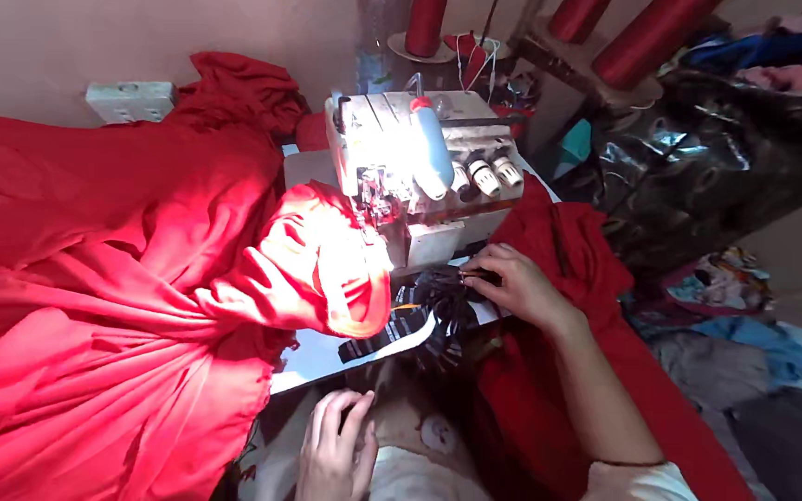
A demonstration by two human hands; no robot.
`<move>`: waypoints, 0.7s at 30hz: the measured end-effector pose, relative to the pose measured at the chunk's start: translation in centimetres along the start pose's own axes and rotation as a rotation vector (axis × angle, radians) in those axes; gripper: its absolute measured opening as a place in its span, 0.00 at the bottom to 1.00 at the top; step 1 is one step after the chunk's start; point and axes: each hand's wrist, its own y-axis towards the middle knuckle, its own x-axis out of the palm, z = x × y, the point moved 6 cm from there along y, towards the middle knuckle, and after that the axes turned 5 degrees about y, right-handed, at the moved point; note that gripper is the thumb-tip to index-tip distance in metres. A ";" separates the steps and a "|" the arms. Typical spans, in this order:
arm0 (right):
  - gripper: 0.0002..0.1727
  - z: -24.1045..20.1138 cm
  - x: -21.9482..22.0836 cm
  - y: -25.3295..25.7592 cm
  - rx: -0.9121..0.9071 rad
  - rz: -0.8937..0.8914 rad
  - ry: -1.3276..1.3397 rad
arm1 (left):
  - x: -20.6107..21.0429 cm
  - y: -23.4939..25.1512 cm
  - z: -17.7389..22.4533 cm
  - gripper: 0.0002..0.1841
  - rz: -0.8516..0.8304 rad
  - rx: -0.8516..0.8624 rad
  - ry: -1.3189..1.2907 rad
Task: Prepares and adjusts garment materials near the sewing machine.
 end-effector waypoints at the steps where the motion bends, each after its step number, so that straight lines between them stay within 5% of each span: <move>1: 0.11 0.2 0.1 -0.1 -0.003 0.000 0.003 | 1.2 -1.4 -0.9 0.18 -0.060 -0.099 -0.056; 4: 0.13 0.3 0.2 0.1 0.027 -0.045 0.007 | 3.5 -4.3 -3.5 0.21 -0.142 -0.376 -0.161; 8: 0.12 0.3 0.3 0.9 0.052 -0.086 0.053 | 3.7 -5.0 -5.1 0.21 -0.126 -0.417 -0.107; 11: 0.09 -0.1 0.1 0.6 -0.025 -0.009 0.099 | 5.4 -4.2 -5.6 0.18 -0.368 -0.524 -0.267; 13: 0.08 -0.7 -0.6 -0.3 -0.086 0.079 0.147 | 7.9 -3.2 -5.2 0.19 -0.528 -0.486 -0.364; 18: 0.13 -2.5 -2.2 -5.3 -0.099 0.073 0.362 | 14.0 0.0 -2.4 0.31 -0.609 -0.327 -0.396; 21: 0.12 -3.5 -2.4 -8.7 -0.118 0.026 0.498 | 16.1 0.7 -2.1 0.17 -0.504 -0.406 -0.488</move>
